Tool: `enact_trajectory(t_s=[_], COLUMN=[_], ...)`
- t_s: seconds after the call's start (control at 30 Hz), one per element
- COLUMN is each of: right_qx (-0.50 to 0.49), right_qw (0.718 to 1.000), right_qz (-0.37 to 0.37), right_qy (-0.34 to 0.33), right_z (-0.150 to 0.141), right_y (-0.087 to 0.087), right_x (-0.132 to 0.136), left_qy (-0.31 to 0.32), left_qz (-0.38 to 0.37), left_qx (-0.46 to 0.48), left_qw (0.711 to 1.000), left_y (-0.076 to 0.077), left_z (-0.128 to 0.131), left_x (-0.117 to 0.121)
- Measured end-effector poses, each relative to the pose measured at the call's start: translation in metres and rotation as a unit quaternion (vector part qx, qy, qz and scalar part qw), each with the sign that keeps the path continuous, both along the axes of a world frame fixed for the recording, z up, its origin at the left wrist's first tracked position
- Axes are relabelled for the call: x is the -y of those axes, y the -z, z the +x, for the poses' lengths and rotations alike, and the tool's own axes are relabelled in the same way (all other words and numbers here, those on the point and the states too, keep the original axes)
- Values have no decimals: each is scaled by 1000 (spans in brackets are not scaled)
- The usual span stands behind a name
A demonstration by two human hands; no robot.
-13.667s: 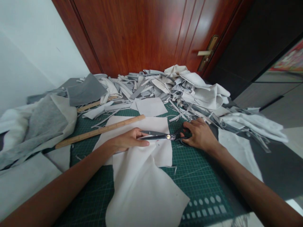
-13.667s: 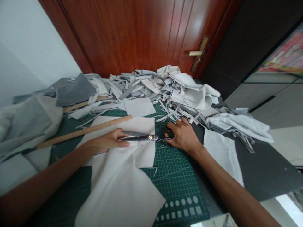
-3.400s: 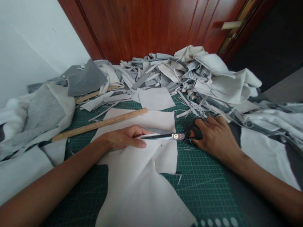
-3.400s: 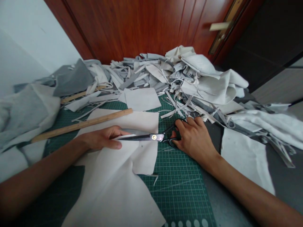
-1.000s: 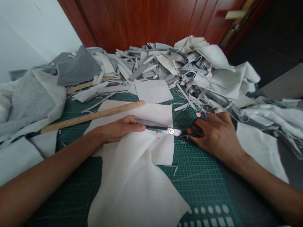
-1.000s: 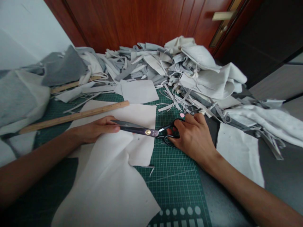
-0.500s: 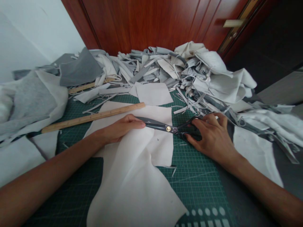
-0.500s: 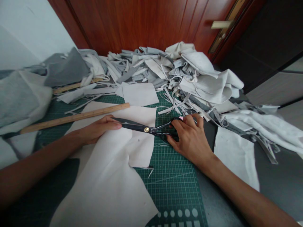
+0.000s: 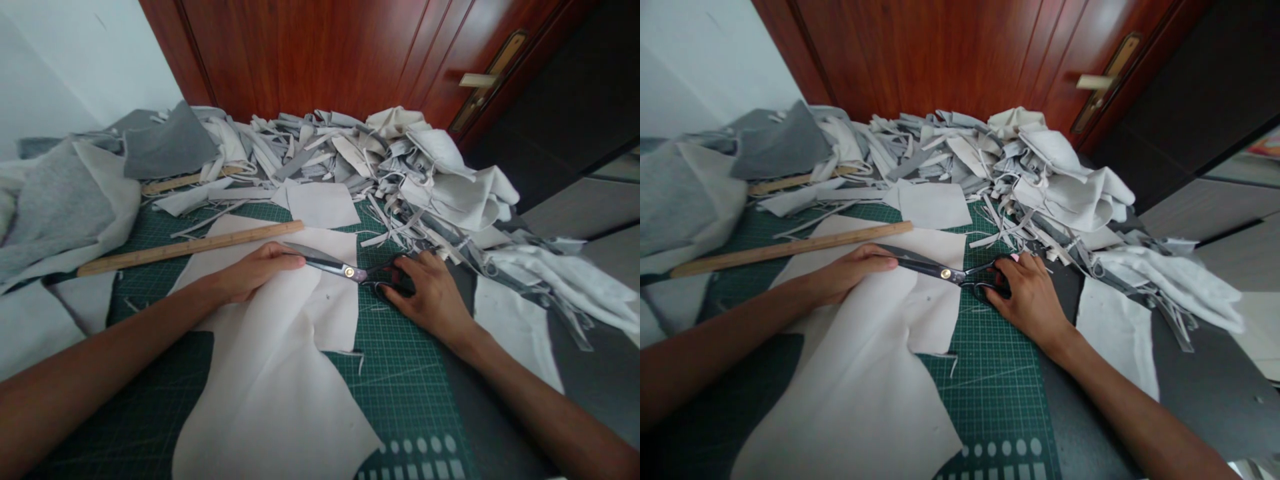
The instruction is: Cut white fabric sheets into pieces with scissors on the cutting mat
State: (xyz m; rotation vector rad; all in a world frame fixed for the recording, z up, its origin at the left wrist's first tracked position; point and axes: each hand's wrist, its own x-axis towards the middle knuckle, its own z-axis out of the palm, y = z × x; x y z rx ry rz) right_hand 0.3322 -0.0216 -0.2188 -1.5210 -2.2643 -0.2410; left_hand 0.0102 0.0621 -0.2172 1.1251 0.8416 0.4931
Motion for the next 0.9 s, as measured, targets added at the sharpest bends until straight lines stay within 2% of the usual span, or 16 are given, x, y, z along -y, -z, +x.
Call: enact_trajectory(t_s=[0.13, 0.27, 0.53, 0.6, 0.77, 0.9], right_qx=[-62, -119, -216, -238, -241, -217], right_qw=[997, 986, 963, 956, 953, 962], right_qz=[-45, -115, -160, -170, -180, -159], right_qy=[-2, 3, -5, -8, -34, -38], right_z=[0, -2, 0, 2, 4, -1], right_y=[7, 6, 9, 10, 12, 10], right_x=[-5, -9, -12, -12, -13, -11], left_qy=[50, 17, -7, -17, -29, -67], left_qz=[-9, 0, 35, 67, 211, 244], left_qx=[12, 34, 18, 19, 0, 8], left_qw=[999, 999, 999, 997, 977, 967], left_y=[-9, -12, -7, -5, -1, 4], left_z=[1, 4, 9, 9, 10, 12], left_x=[1, 3, 8, 8, 8, 9])
